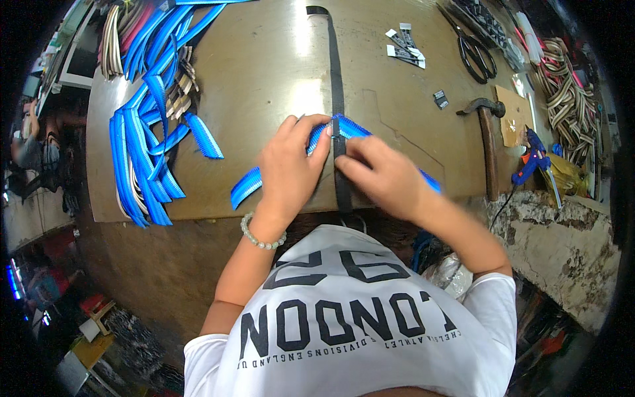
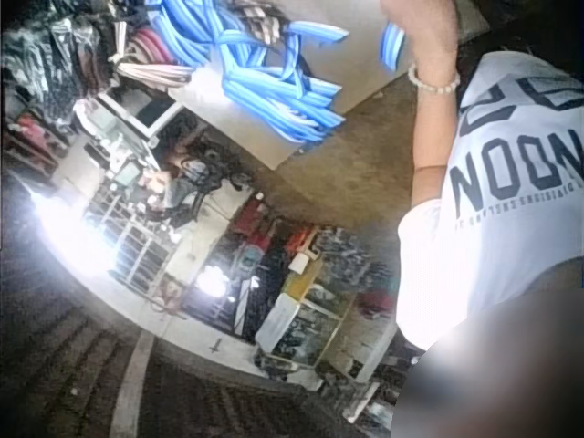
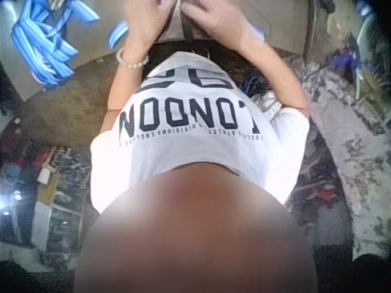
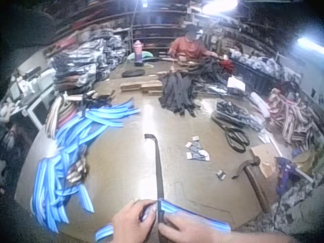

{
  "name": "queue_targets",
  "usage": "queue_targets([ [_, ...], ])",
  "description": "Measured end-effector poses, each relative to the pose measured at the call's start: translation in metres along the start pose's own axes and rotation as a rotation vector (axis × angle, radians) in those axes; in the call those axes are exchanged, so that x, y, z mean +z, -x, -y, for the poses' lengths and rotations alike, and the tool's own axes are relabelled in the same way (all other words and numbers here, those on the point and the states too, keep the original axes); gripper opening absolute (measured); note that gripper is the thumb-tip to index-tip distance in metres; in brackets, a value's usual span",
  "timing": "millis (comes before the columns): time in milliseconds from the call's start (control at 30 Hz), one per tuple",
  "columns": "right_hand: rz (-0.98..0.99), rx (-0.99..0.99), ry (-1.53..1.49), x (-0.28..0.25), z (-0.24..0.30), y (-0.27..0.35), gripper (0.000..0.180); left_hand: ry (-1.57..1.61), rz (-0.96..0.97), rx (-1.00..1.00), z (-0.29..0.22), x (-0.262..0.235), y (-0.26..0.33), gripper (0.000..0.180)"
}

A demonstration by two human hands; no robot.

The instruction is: The person assembles a decorative strap by repeatedly applying hot glue to a black strap, attaching a blue ribbon, and securing it with a small metal clip. The person works at a table with many similar ribbons and clips, completing several units in sequence.

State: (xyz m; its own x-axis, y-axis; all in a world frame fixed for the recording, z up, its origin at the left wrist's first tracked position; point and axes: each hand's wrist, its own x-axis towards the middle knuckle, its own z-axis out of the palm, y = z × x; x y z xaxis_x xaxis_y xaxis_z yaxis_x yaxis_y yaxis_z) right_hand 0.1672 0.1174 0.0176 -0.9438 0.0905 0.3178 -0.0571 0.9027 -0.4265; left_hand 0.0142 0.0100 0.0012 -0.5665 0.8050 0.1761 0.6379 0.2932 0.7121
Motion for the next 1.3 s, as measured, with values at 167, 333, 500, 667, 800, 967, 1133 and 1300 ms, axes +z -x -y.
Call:
queue_targets([
  [167,-0.058,0.311,-0.403,-0.009,-0.046,-0.039,0.02,0.057,-0.032,0.024,0.0,0.0,0.001,0.016],
  [333,0.044,0.489,-0.534,-0.005,-0.065,-0.052,0.016,0.045,-0.025,0.02,0.001,0.0,0.001,0.015],
  [500,0.057,0.524,-0.471,-0.005,-0.062,-0.056,0.016,0.025,-0.029,0.02,0.001,0.002,0.001,0.015],
  [667,0.011,0.451,-0.376,-0.003,-0.061,-0.051,0.013,-0.022,-0.042,0.035,-0.002,0.004,0.002,0.018],
  [800,0.219,0.71,-0.565,-0.01,-0.063,-0.065,0.012,-0.149,-0.081,0.099,-0.004,0.008,0.002,0.022],
  [967,-0.105,0.412,0.022,-0.013,-0.056,-0.083,0.014,-0.317,-0.024,0.139,-0.009,0.009,0.005,0.025],
  [1133,-0.309,0.274,0.153,0.002,-0.008,-0.019,0.022,-0.209,0.057,0.102,-0.006,0.0,0.002,0.027],
  [1300,-0.183,0.287,0.233,0.004,0.023,-0.001,0.037,0.014,0.064,0.055,-0.002,-0.005,-0.001,0.026],
])
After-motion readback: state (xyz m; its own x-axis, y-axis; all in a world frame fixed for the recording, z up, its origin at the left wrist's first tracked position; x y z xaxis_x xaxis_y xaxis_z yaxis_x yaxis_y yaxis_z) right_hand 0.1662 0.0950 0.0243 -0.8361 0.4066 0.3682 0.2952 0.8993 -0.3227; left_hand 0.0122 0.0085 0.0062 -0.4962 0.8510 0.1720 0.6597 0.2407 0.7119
